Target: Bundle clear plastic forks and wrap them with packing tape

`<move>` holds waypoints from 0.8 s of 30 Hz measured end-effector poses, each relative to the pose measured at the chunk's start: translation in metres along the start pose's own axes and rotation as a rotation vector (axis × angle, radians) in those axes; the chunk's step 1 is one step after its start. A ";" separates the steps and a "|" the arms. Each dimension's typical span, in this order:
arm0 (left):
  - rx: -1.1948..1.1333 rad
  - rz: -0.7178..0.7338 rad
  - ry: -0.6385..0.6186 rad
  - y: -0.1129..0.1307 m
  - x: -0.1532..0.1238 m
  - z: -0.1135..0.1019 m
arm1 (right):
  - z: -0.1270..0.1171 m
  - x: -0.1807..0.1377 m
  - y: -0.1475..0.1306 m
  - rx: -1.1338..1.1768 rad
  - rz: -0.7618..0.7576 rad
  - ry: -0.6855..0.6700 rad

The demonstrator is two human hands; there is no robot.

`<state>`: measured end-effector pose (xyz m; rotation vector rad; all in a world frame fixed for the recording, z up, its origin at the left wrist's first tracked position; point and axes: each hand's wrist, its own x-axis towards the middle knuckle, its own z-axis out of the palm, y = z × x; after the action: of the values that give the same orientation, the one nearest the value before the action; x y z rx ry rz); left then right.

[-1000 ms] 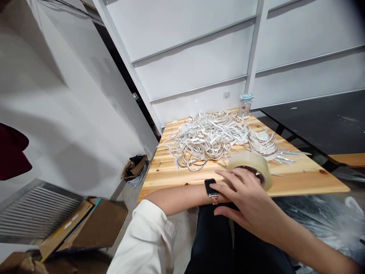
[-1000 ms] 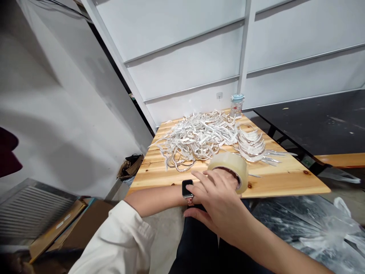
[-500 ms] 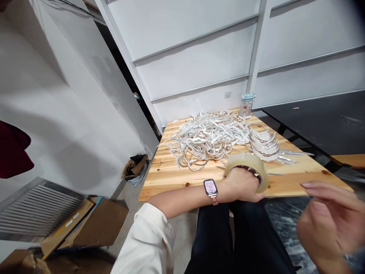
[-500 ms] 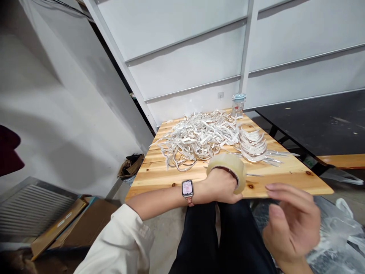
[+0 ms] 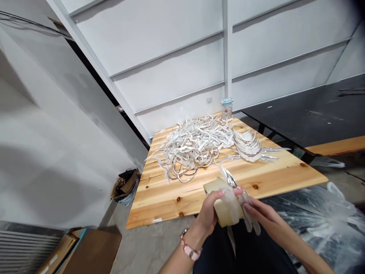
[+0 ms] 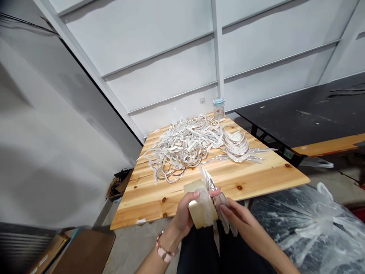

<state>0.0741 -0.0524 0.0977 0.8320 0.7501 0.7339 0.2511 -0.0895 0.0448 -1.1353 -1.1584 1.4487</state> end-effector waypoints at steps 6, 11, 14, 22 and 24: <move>-0.250 0.022 0.091 -0.025 -0.015 -0.009 | 0.028 -0.004 0.021 0.010 -0.034 0.071; -0.285 0.096 0.130 -0.042 -0.015 -0.013 | 0.038 -0.005 0.042 0.072 0.046 0.096; -0.247 0.128 0.169 -0.047 -0.014 -0.015 | 0.038 -0.005 0.050 0.069 0.068 0.070; -0.477 0.119 0.161 -0.046 -0.018 -0.010 | 0.029 -0.003 0.061 -0.095 -0.133 0.114; -0.524 0.130 0.159 -0.046 -0.017 -0.011 | 0.026 -0.003 0.065 -0.197 -0.184 0.140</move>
<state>0.0688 -0.0836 0.0584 0.3496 0.6057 1.0649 0.2182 -0.1033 -0.0155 -1.2095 -1.2902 1.1163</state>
